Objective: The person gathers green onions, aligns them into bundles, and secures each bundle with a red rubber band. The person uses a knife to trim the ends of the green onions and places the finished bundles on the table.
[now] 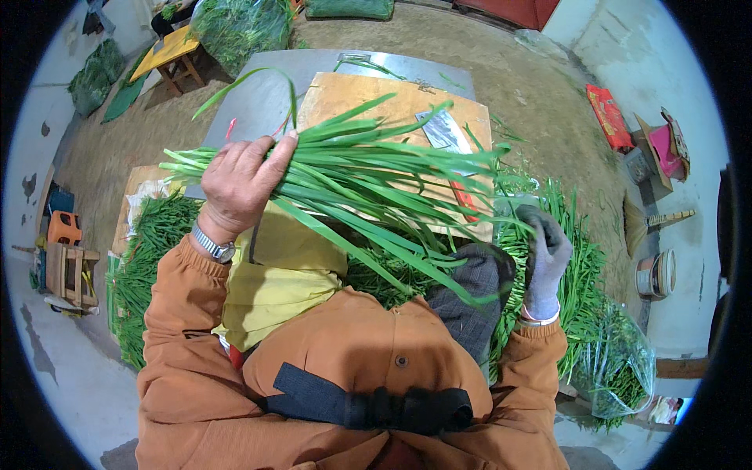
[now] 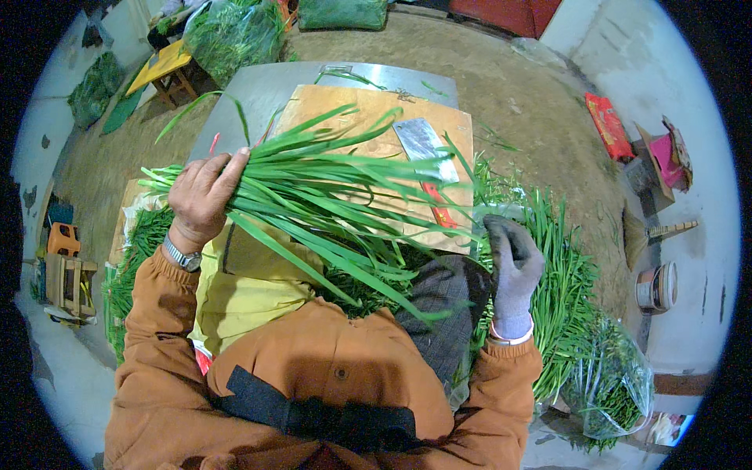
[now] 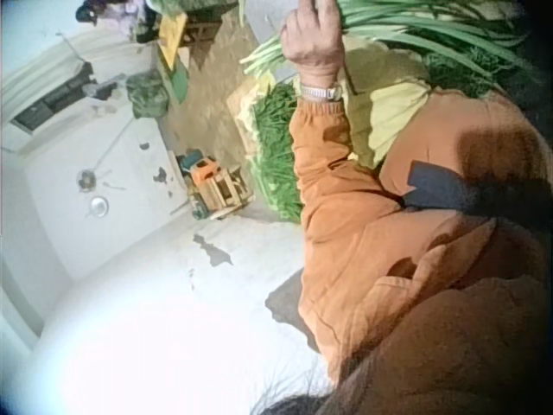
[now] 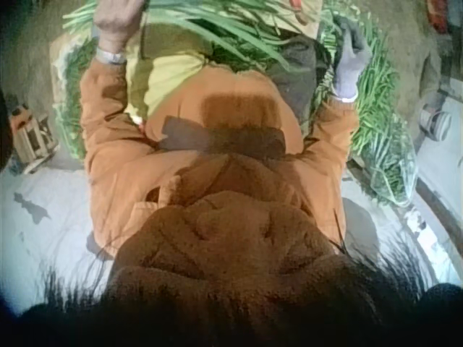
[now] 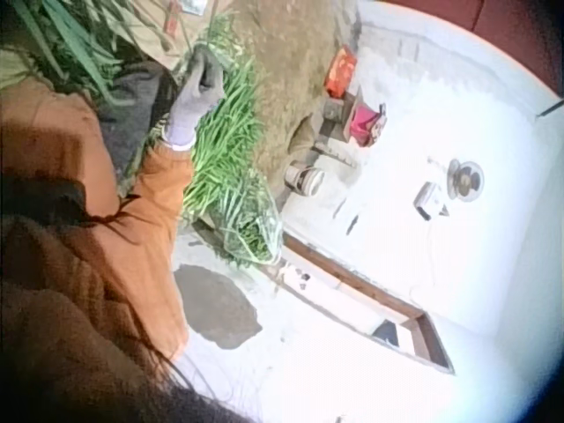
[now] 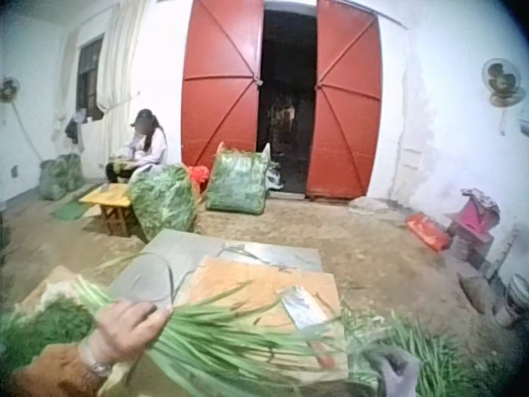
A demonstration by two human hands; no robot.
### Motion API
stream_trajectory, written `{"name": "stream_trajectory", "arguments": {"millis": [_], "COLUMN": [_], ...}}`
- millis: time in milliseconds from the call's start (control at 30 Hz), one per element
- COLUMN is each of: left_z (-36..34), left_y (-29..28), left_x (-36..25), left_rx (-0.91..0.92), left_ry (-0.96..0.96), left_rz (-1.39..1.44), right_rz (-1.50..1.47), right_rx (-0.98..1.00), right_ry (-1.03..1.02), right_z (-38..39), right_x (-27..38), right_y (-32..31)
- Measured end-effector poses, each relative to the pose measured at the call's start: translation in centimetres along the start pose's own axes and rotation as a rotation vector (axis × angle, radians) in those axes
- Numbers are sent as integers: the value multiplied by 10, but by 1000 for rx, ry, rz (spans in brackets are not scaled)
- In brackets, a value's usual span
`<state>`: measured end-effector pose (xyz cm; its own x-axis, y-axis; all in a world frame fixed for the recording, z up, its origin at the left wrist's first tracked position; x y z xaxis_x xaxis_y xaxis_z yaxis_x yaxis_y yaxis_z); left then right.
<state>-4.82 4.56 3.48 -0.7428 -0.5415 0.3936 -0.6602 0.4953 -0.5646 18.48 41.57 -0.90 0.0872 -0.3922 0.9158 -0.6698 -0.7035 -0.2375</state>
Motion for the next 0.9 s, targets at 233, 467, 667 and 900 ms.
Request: {"name": "stream_trajectory", "arguments": {"millis": [233,467,667,900], "left_z": [-20,-48,-23,-14], "left_y": [21,66,79,112], "left_x": [-6,-86,-134,-33], "left_rx": [-8,433,839,373], "left_ry": [-566,-992,-762,-388], "left_rz": [534,1866,1836,1808], "right_rz": [-323,-784,-1108,-923], "right_rx": [490,703,344,425], "right_ry": [-388,372,357,99], "right_z": [50,32,-15,-99], "right_x": [28,-42,-17,73], "right_y": [33,154,154,177]}}
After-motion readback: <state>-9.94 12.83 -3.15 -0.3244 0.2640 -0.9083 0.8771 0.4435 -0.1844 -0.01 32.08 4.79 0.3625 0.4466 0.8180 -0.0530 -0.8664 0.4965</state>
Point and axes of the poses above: each hand's wrist, its own z-axis away from the middle knuckle, its own y-axis out of the palm, x = y × z, the point moved 1 cm from there along -z, towards the middle knuckle, and after that the axes turned 4 degrees about -z, right-handed, at the moved point
